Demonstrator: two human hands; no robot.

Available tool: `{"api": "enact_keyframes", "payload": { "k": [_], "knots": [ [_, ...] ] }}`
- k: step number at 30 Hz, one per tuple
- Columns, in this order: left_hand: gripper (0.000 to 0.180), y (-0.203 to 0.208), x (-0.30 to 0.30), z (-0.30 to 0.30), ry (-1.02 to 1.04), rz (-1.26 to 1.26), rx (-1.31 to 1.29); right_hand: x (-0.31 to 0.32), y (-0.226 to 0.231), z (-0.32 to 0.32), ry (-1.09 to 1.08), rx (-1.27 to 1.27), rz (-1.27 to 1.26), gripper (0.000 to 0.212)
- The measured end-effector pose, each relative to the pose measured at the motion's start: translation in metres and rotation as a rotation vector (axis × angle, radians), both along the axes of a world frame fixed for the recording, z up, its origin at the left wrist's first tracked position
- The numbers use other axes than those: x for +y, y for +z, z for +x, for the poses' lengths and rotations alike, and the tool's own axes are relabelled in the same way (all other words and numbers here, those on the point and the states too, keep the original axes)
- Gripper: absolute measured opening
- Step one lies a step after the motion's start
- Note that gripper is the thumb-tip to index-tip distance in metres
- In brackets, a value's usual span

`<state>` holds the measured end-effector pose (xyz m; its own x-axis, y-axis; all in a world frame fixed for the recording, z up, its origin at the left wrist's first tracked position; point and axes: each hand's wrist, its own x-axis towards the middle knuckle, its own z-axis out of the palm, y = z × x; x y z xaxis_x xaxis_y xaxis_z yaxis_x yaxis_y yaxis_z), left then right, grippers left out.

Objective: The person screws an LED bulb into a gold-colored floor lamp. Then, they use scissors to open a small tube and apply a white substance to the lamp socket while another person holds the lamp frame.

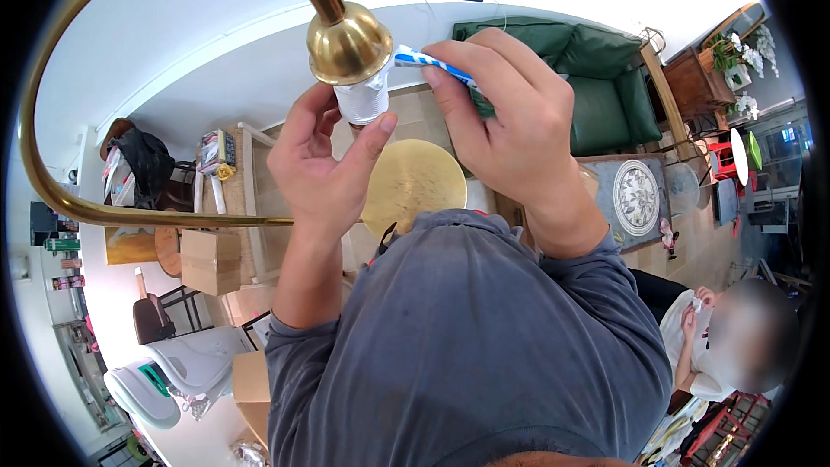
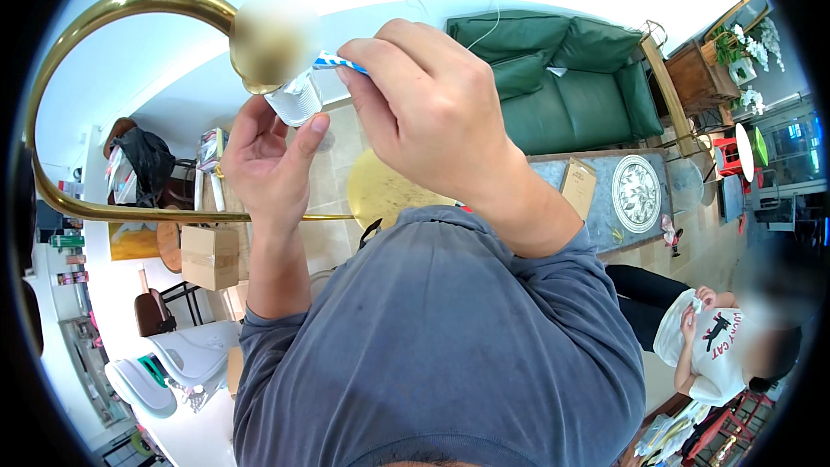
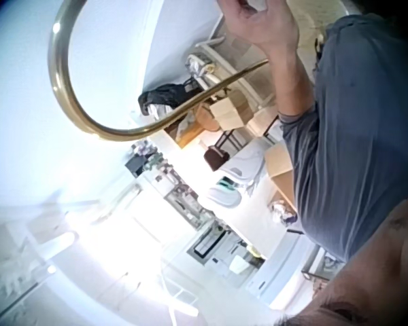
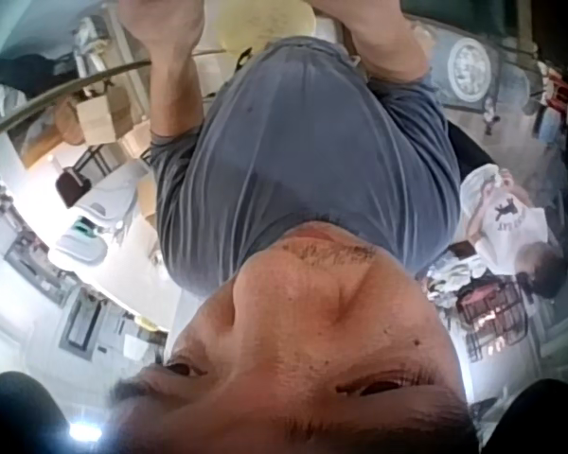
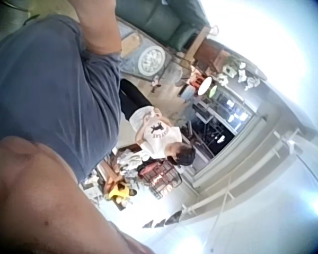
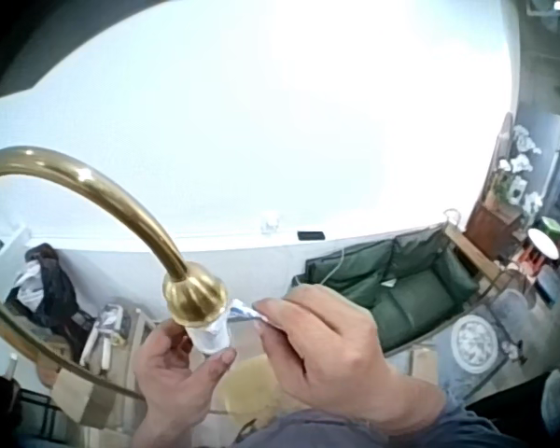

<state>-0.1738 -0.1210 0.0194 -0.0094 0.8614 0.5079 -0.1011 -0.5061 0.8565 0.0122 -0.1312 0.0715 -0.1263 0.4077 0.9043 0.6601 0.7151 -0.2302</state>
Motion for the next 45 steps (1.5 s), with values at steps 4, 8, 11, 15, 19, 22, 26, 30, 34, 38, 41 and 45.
{"api": "enact_keyframes", "payload": {
  "k": [4, 8, 11, 15, 19, 22, 26, 30, 34, 38, 41, 45],
  "knots": [
    [0.055, 0.0, -0.002, 0.0, -0.011, -0.017, -0.002, -0.002, -0.005, 0.01, -0.026, 0.108, -0.017, 0.013],
    [0.056, 0.0, 0.0, -0.002, -0.059, -0.028, -0.004, -0.009, -0.006, 0.016, -0.041, 0.203, -0.103, 0.011],
    [0.059, 0.0, 0.004, -0.004, -0.123, -0.039, -0.018, -0.016, -0.006, 0.011, 0.0, 0.232, -0.113, 0.012],
    [0.063, -0.002, 0.01, -0.01, -0.204, -0.021, 0.032, -0.032, -0.005, -0.003, 0.041, 0.263, -0.149, 0.015],
    [0.071, -0.003, 0.008, -0.022, -0.176, -0.037, 0.095, -0.056, -0.014, -0.019, 0.043, 0.38, -0.312, 0.017],
    [0.07, -0.001, -0.009, -0.048, -0.176, 0.027, 0.322, -0.073, -0.024, -0.026, 0.017, 0.441, -0.371, 0.016],
    [0.067, 0.028, -0.048, -0.127, -0.634, 0.081, 0.651, -0.094, -0.036, -0.022, 0.001, 0.553, -0.413, 0.018],
    [0.07, 0.028, -0.073, -0.221, -0.936, 0.173, 0.305, -0.101, -0.048, 0.004, 0.091, 0.613, -0.376, 0.02],
    [0.057, 0.011, -0.084, -0.262, -0.301, 0.213, -0.263, -0.098, -0.046, 0.01, 0.19, 0.606, -0.359, 0.023],
    [0.04, -0.007, -0.031, -0.287, -0.113, 0.026, -0.547, -0.097, -0.042, -0.007, 0.223, 0.624, -0.272, 0.022],
    [0.037, -0.018, 0.027, -0.273, -0.007, -0.124, -0.651, -0.103, -0.031, -0.024, 0.101, 0.552, -0.214, 0.022],
    [0.03, -0.019, 0.113, -0.244, -0.135, -0.202, -0.422, -0.105, -0.02, -0.046, -0.15, 0.498, -0.057, 0.021]
  ]
}}
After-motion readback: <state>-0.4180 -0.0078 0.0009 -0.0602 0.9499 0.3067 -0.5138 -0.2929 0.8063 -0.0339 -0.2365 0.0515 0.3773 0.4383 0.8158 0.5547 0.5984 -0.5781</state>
